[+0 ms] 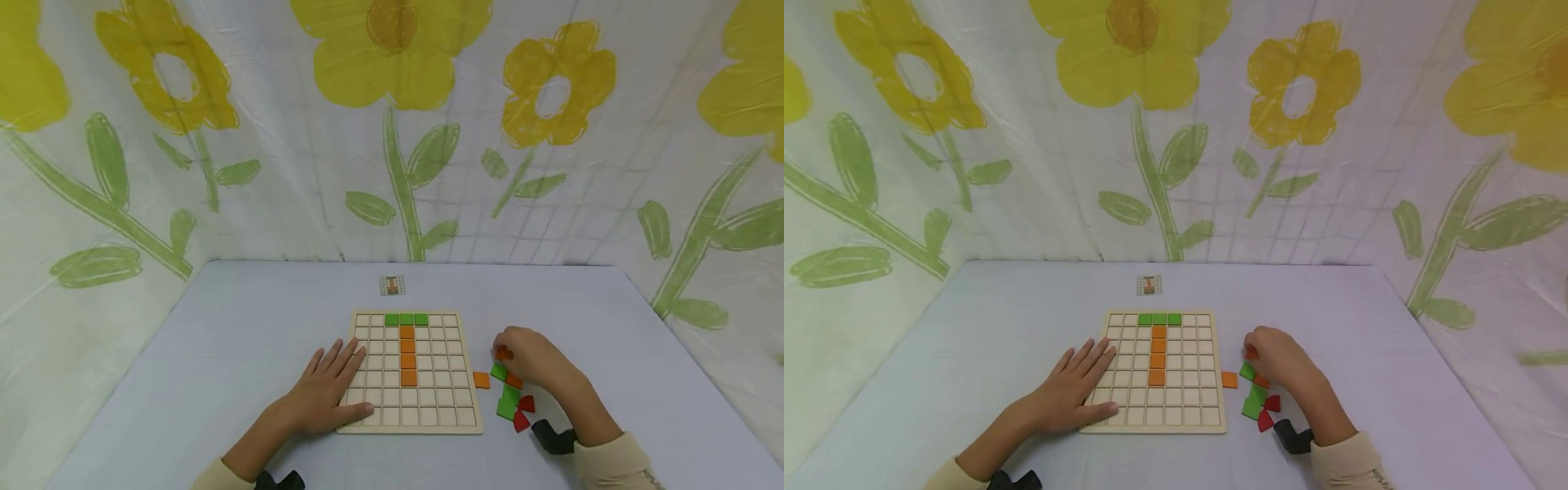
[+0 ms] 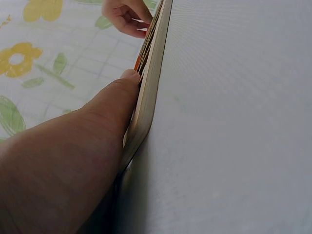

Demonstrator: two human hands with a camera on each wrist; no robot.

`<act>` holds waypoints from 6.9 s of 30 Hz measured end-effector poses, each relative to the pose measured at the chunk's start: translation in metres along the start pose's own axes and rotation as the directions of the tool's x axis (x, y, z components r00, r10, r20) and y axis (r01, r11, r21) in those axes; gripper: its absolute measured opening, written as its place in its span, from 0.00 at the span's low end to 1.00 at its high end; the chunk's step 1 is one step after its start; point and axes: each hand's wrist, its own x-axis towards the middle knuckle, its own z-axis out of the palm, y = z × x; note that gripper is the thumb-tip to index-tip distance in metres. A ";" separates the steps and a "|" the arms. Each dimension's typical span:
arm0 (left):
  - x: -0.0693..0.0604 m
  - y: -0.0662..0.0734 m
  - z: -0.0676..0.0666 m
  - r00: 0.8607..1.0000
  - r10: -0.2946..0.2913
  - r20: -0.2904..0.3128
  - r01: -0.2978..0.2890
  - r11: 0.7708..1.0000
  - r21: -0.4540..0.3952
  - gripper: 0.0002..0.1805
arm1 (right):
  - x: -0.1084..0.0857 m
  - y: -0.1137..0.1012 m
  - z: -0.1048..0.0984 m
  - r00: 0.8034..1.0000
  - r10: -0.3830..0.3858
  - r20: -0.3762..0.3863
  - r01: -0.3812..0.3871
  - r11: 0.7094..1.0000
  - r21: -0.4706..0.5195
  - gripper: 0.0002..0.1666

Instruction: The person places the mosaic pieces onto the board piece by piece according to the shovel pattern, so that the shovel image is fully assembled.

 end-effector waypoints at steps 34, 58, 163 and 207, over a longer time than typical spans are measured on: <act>0.000 -0.001 -0.002 1.000 -0.012 0.022 0.012 1.000 0.008 0.54 | 0.002 -0.023 -0.001 0.990 -0.138 -0.035 0.138 0.990 0.010 0.10; 0.001 0.000 0.000 0.999 -0.033 0.025 0.032 0.999 0.030 0.55 | 0.011 -0.051 0.000 0.957 -0.289 -0.017 0.289 0.957 0.017 0.09; 0.002 -0.005 0.007 1.000 -0.016 -0.009 0.016 1.000 0.027 0.55 | 0.047 -0.148 0.046 0.827 -0.561 0.031 0.557 0.811 -0.180 0.04; -0.001 0.004 -0.005 1.000 -0.001 0.006 0.001 1.000 0.003 0.52 | -0.026 -0.049 0.017 0.951 -0.296 -0.086 0.279 0.945 -0.172 0.17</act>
